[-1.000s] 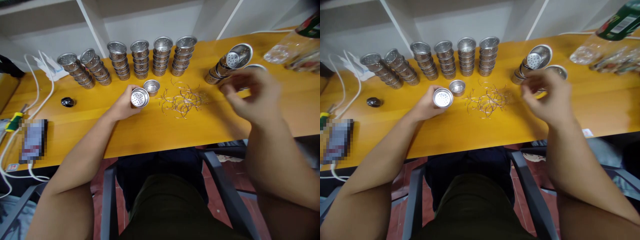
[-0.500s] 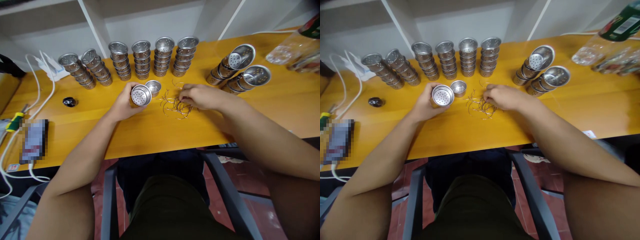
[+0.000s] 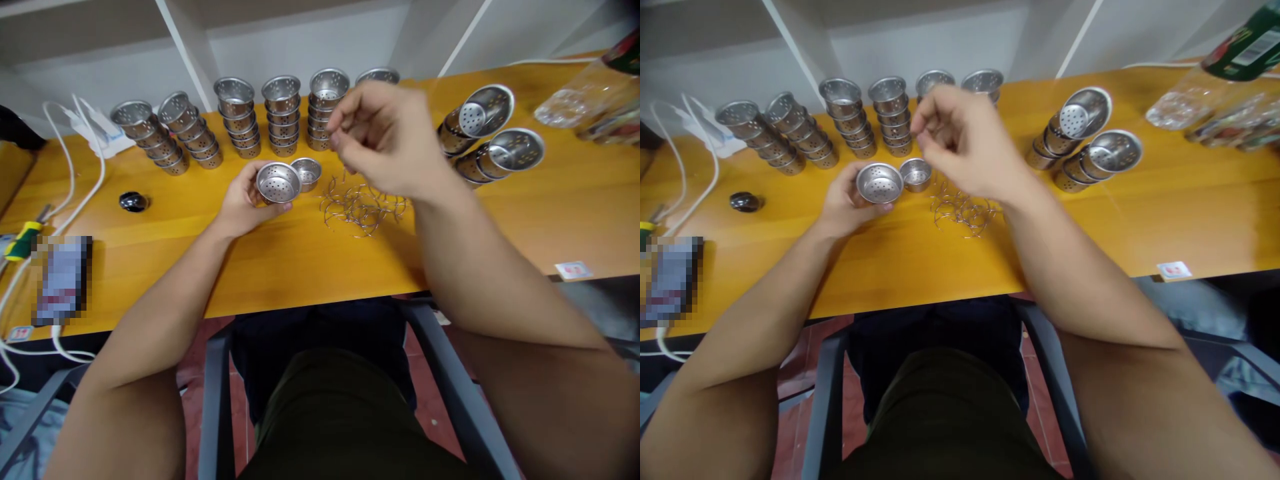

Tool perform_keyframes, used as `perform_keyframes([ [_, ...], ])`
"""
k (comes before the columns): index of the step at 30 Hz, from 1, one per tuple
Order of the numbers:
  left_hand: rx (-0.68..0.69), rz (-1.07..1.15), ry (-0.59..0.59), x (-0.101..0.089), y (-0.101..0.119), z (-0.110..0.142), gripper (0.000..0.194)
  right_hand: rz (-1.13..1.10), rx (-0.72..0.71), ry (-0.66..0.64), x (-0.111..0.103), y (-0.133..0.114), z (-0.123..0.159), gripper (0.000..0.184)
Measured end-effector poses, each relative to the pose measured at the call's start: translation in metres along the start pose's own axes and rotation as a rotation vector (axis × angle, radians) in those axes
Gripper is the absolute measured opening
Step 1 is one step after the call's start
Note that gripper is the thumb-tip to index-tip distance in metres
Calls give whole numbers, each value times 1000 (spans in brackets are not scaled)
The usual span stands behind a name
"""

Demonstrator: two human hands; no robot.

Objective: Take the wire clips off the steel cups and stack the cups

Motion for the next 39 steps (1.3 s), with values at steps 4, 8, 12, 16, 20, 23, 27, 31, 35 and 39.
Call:
perform_keyframes([
  [4,33,58,-25,5,-1,0,92,17,112,18,42,35,-1,34],
  [8,27,170,-19,5,-2,1,91,12,161,-1,58,63,3,43],
  [12,-16,150,-32,5,-5,1,97,-4,158,-18,61,69,1,45],
  [16,-56,127,-60,8,-3,1,94,-1,178,-45,67,67,-1,44],
  [20,-20,164,-19,8,4,1,93,-1,197,-31,65,65,1,47],
  [23,-7,58,-9,7,7,1,99,-3,194,31,60,63,4,51],
  [27,-21,-13,-13,6,6,1,102,-7,178,78,60,60,7,51],
  [31,14,1,-6,2,8,2,108,-24,173,34,67,60,6,51],
  [35,-58,5,-22,3,-2,4,115,-62,173,-2,78,65,6,48],
  [39,147,145,-38,9,-7,-1,117,-147,35,41,88,63,6,38],
])
Point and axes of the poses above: each hand's wrist, its own z-axis away from the middle knuckle, its own x-axis out of the palm, y = z × x, the point moved 7 cm from there along -z, towards the middle knuckle, and after that the axes turned 13 degrees about -y, right-handed, at the moved point
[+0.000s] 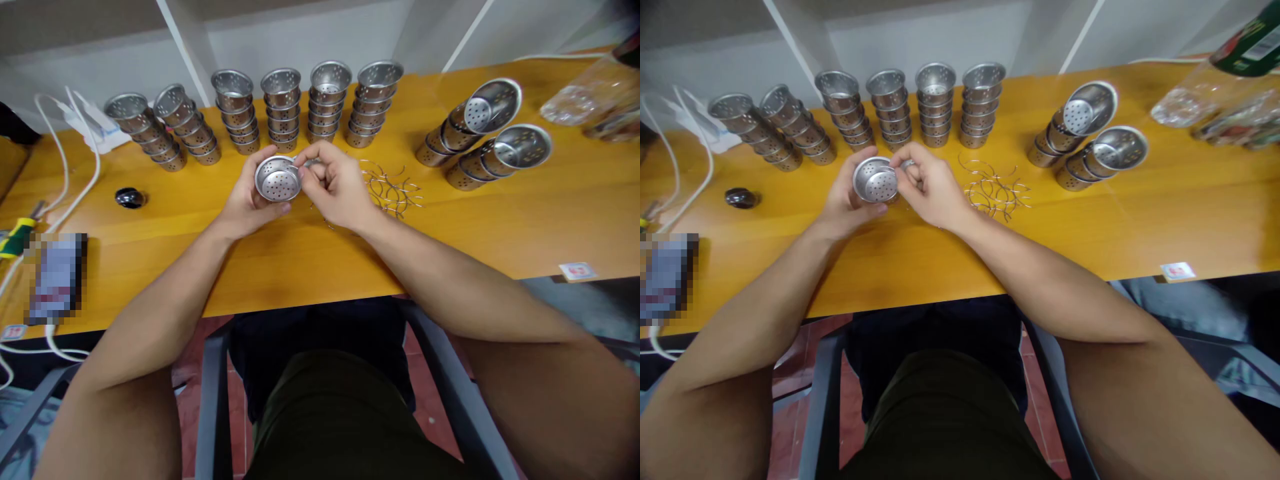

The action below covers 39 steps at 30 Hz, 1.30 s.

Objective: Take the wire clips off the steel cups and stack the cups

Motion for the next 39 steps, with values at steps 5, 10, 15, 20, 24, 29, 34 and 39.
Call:
perform_keyframes([
  [5,19,49,29,2,-3,-7,100,-16,-85,69,-7,-2,1,32],
  [10,34,40,-3,5,12,-11,99,23,-102,75,-21,-4,-2,29],
  [15,51,17,4,11,16,-10,95,47,-110,35,-17,-1,-3,23],
  [20,29,-51,35,13,15,-6,101,31,-86,46,-15,5,-3,23],
  [24,33,-136,18,13,17,-4,104,54,-71,61,-14,5,-2,20],
  [29,93,-327,18,15,34,-5,114,102,-67,70,-10,-6,2,12],
  [34,127,-395,49,18,46,-6,90,112,-58,72,-5,-14,3,15],
  [39,73,-454,62,24,50,-5,104,40,35,78,-4,-7,0,19],
])
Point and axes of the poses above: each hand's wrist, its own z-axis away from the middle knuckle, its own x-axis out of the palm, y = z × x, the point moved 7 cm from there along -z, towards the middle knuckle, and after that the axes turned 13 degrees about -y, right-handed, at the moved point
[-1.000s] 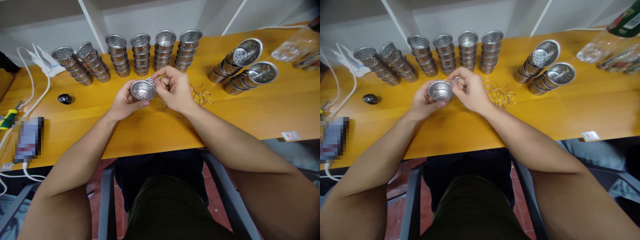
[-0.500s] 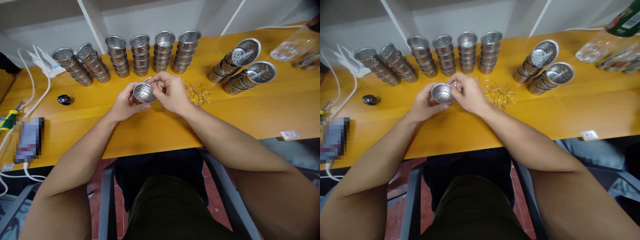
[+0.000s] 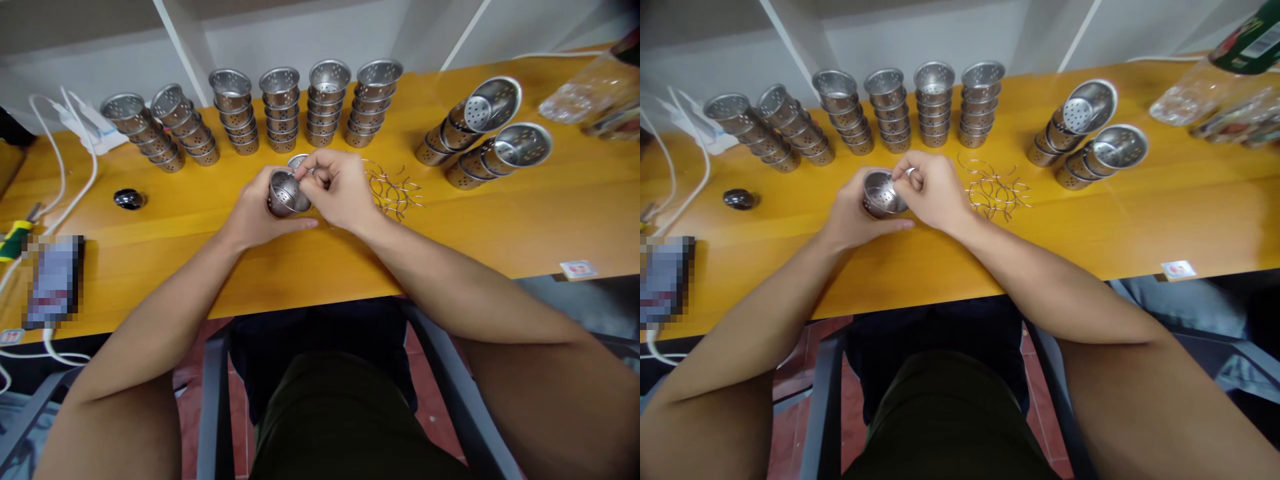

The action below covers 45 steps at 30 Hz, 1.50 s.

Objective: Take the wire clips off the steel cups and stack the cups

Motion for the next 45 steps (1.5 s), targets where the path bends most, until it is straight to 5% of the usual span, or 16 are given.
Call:
perform_keyframes([
  [15,-129,157,-12,0,0,-1,86,-148,-17,-44,6,2,-3,12],
  [22,-160,324,-18,-4,-23,3,87,-427,-140,-362,6,-15,-3,47],
  [37,-7,158,-49,-5,-39,4,97,-484,-134,-386,19,-3,-6,50],
  [45,71,141,-20,-9,-29,2,89,-477,-161,-398,17,-10,-6,51],
])
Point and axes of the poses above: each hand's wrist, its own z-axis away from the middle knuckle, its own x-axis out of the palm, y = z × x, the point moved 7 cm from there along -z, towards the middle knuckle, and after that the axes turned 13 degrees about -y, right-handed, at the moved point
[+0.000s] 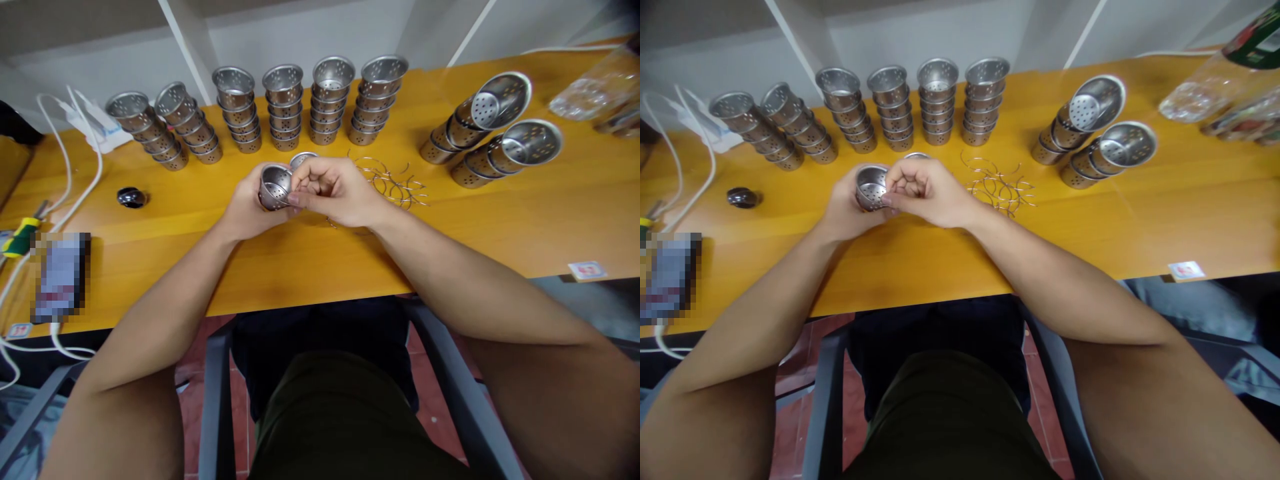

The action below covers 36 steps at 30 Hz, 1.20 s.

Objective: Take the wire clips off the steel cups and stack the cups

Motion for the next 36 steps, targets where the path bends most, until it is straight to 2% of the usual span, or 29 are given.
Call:
perform_keyframes([
  [4,-16,23,32,-3,-6,2,94,63,-6,22,-3,-2,2,52],
  [8,-87,98,33,-2,-14,3,96,166,-15,69,-9,-5,4,55],
  [11,-114,133,31,0,-12,3,91,150,-26,52,-10,-5,4,57],
  [16,-63,122,55,0,-3,0,81,114,-11,45,-9,-3,3,57],
  [21,-95,123,57,2,-7,1,87,137,-3,81,-12,-6,6,53],
  [27,-182,127,56,1,-13,3,94,109,5,64,-13,0,4,60],
  [36,-84,72,49,0,-4,1,82,81,-14,57,-8,0,2,63],
])
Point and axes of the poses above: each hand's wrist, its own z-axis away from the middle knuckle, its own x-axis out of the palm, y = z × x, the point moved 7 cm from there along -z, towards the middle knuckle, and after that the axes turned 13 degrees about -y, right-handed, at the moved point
